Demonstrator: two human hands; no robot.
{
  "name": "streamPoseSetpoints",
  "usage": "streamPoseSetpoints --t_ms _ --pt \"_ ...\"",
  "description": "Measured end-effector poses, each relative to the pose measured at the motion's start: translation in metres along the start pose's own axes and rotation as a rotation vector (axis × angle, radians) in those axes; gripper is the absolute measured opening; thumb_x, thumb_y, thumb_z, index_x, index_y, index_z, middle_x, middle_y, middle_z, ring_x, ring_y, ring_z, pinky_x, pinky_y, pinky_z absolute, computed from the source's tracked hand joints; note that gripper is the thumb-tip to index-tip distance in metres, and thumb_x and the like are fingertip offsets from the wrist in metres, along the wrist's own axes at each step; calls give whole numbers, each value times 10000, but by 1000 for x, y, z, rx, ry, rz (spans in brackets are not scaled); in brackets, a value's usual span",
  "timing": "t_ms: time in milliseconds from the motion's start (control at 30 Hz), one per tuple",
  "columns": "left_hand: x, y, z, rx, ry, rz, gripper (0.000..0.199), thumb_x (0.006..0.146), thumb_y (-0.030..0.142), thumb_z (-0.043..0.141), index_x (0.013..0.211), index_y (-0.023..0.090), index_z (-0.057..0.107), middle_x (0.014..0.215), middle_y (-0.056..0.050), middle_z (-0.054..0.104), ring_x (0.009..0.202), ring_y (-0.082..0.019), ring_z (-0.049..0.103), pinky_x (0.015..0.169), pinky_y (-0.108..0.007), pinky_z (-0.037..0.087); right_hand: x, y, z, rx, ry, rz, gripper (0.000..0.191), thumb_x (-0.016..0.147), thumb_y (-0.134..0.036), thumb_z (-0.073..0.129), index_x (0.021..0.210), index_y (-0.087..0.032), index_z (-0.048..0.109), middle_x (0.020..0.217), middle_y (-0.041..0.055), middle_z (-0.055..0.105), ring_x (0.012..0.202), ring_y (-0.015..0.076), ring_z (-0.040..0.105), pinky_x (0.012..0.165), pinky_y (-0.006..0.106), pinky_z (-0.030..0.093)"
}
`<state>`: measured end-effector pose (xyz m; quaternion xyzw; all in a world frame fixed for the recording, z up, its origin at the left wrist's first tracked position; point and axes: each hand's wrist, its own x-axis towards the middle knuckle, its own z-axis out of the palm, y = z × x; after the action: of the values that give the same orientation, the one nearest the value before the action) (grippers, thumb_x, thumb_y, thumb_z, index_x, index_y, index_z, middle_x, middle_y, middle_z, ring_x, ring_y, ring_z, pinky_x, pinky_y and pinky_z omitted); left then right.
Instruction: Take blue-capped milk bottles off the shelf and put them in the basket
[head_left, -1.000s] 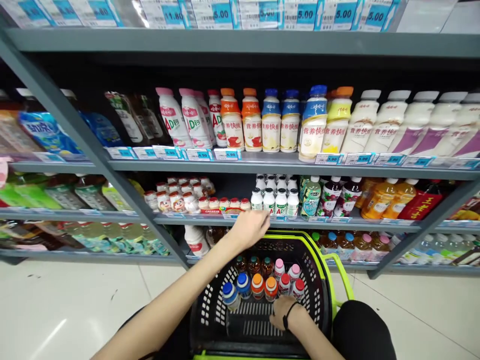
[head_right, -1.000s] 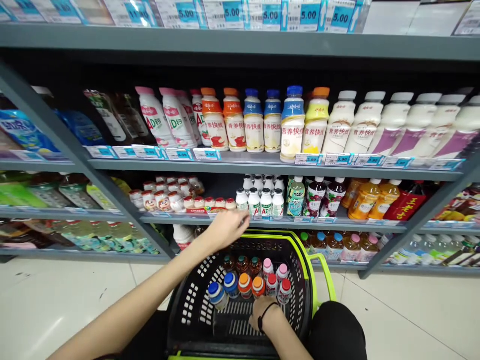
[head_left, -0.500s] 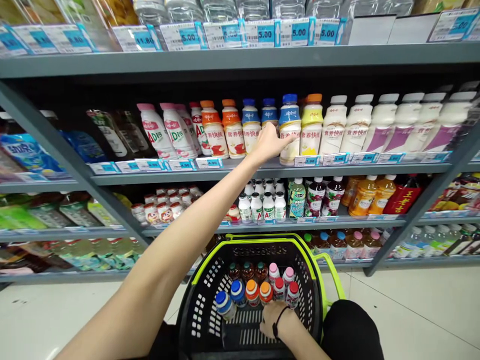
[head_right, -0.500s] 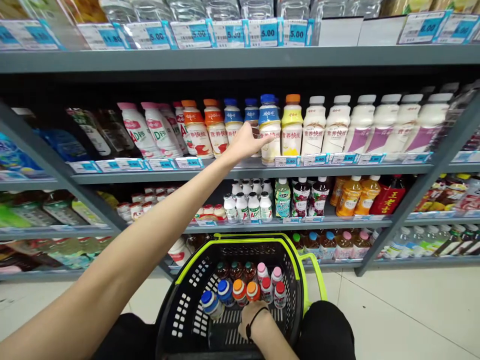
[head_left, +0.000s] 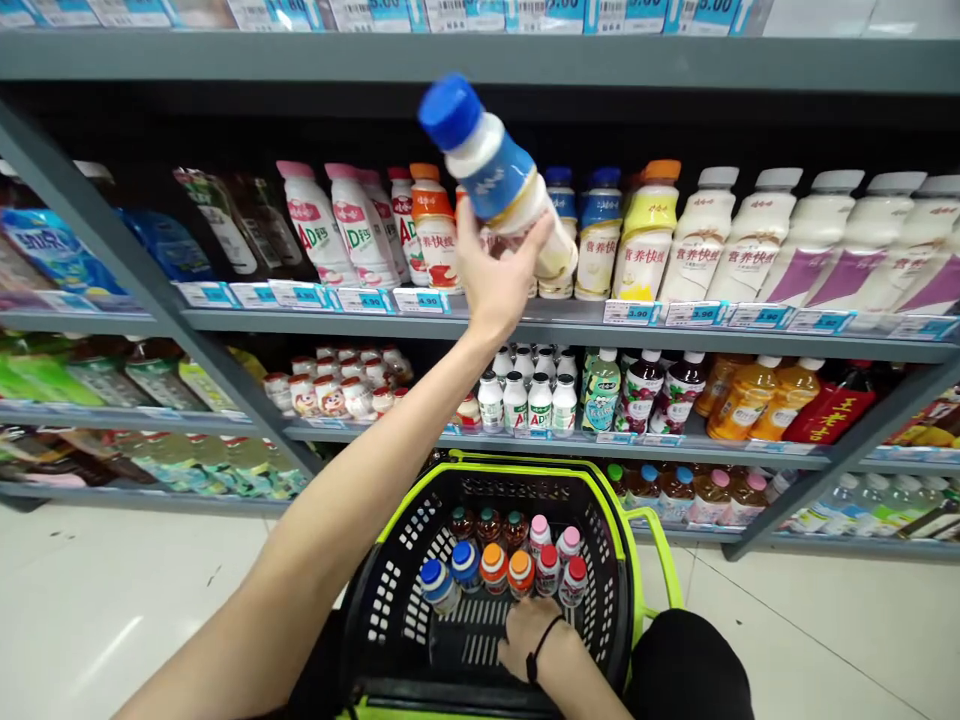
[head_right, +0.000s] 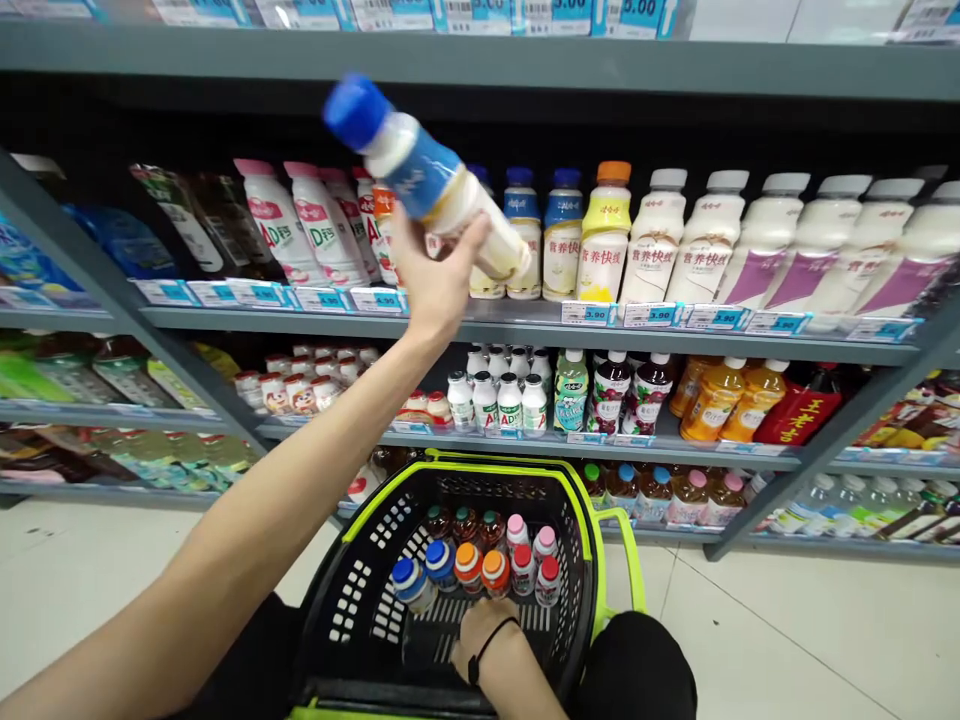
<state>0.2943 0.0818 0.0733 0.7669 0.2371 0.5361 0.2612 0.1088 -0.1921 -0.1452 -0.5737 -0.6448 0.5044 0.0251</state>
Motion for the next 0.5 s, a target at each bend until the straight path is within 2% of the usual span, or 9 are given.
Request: streamPoseSetpoints --t_ms 100,167,233,267,333,400,467,500 --pt "-27 21 -42 -51 121 53 700 693 605 855 1276 317 595 1368 -56 642 1253 -242 624 1108 -396 487 -3 -5 -3 8 34 -18 339 918 -248 597 1111 -28 769 1124 287 753 1099 394 733 908 489 586" --pt "-55 33 -71 -89 94 -79 553 703 523 875 1146 259 676 1248 -69 709 1128 -238 687 1052 -405 532 -4 -9 -3 10 66 -29 317 922 -226 592 1118 -42 759 1115 286 754 1103 399 728 928 507 568" --pt "-88 36 -100 -154 -61 -332 475 656 432 918 1001 173 719 1084 -103 757 932 -234 727 904 -408 597 -5 -13 -4 29 88 -56 313 925 -227 588 1128 -48 745 1094 283 757 1084 403 732 928 513 559" --pt "-107 34 -113 -179 -162 -507 478 627 398 935 974 148 720 1032 -107 764 864 -223 725 838 -394 609 -4 -14 -4 49 98 -71 314 929 -236 582 1132 -53 738 1079 276 761 1070 403 736 922 510 558" --pt "-145 23 -136 -224 -288 -863 498 593 358 950 960 118 714 973 -105 765 802 -197 709 769 -352 602 -2 -14 -7 112 129 -90 317 945 -244 552 1161 -75 712 1059 246 770 1036 384 748 907 485 562" --pt "-183 7 -157 -260 -282 -1124 539 546 336 968 958 106 707 937 -85 757 777 -169 692 740 -302 580 3 -10 -12 171 179 -77 343 989 -236 467 1238 -96 656 1088 213 768 1030 339 751 901 441 562" --pt "-215 -7 -175 -306 -222 -1293 551 546 336 968 963 103 694 887 -60 740 734 -141 669 703 -269 556 8 -4 -16 310 261 -57 402 1050 -243 315 1316 -117 588 1161 187 749 1035 277 745 900 389 557" --pt "-227 -12 -182 -319 -183 -1356 543 561 349 962 961 103 690 864 -51 731 716 -136 663 684 -262 548 10 -1 -17 458 313 -55 436 1071 -275 253 1337 -132 567 1188 175 739 1011 256 744 879 375 563"
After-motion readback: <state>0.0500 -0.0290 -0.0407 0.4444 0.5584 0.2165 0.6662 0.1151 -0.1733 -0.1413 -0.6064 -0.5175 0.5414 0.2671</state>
